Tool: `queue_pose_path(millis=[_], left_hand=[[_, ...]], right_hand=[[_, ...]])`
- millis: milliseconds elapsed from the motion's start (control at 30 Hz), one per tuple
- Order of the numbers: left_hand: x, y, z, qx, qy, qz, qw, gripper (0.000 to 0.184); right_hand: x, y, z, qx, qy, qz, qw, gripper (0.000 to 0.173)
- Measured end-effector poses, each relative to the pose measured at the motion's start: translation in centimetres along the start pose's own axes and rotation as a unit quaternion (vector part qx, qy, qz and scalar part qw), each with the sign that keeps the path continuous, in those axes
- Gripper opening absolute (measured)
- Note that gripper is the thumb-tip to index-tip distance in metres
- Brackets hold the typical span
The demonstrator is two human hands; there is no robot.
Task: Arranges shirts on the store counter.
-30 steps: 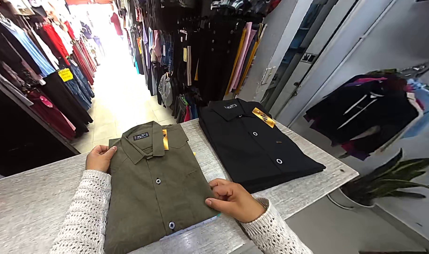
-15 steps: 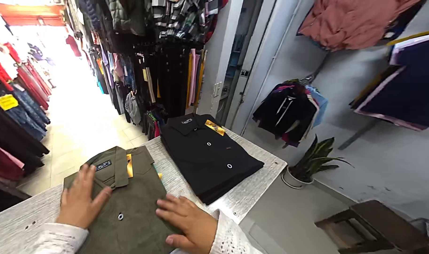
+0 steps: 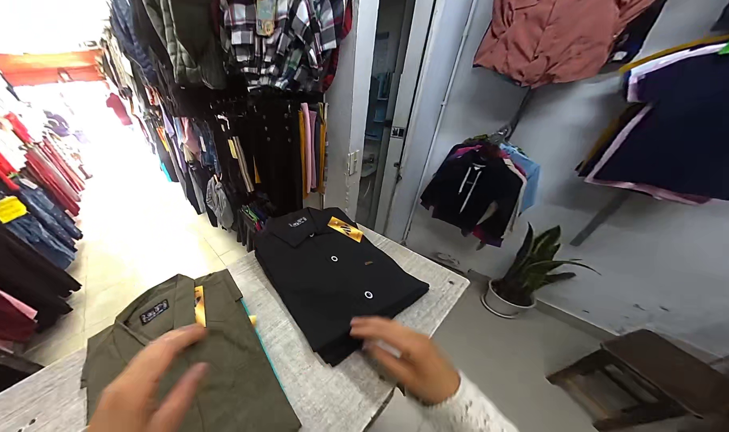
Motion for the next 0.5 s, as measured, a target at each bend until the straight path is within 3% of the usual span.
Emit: queue_pose_path(millis=[100, 233, 300, 333, 400, 433, 500], left_hand=[[-4.9, 6.5, -4.1, 0.123, 0.072, 0.041, 0.989, 0.034], [-7.4, 13.6, -8.3, 0.378, -0.022, -0.015, 0.926, 0.046], [-7.1, 16.0, -8.9, 0.409, -0.036, -0.057, 0.910, 0.045], [-6.9, 16.7, -8.6, 0.363, -0.018, -0.072, 0.929, 0.038], [-6.6, 17.1, -7.8, 0.143, 0.087, -0.099, 0.981, 0.020], [-6.6, 17.0, -7.5, 0.053, 0.135, -0.107, 0.984, 0.017], [-6.7, 16.9, -7.0, -0.032, 0.195, -0.131, 0.971, 0.016]], right_hand=[[-5.4, -4.9, -1.8, -0.051, 0.051, 0.124, 0.990, 0.034], [-11.5, -7.3, -2.7, 0.006, 0.196, 0.096, 0.976, 0.038], [-13.2, -7.2, -2.3, 0.026, 0.237, 0.046, 0.970, 0.036], [-13.6, -7.2, -2.0, 0.031, 0.258, 0.016, 0.966, 0.038], [-13.5, -7.4, -1.4, 0.039, 0.282, -0.024, 0.958, 0.043], [-13.3, -7.4, -1.3, 0.037, 0.277, -0.025, 0.960, 0.042], [-13.1, -7.2, -1.2, 0.013, 0.247, -0.005, 0.969, 0.033]])
Point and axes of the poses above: each hand's wrist, its own z-axis away from the middle knuckle, its own y-axis out of the palm, x = y × z, the point moved 5 cm from there along -z, towards the middle knuckle, and after that the axes turned 5 degrees about y, right-handed, at the moved point
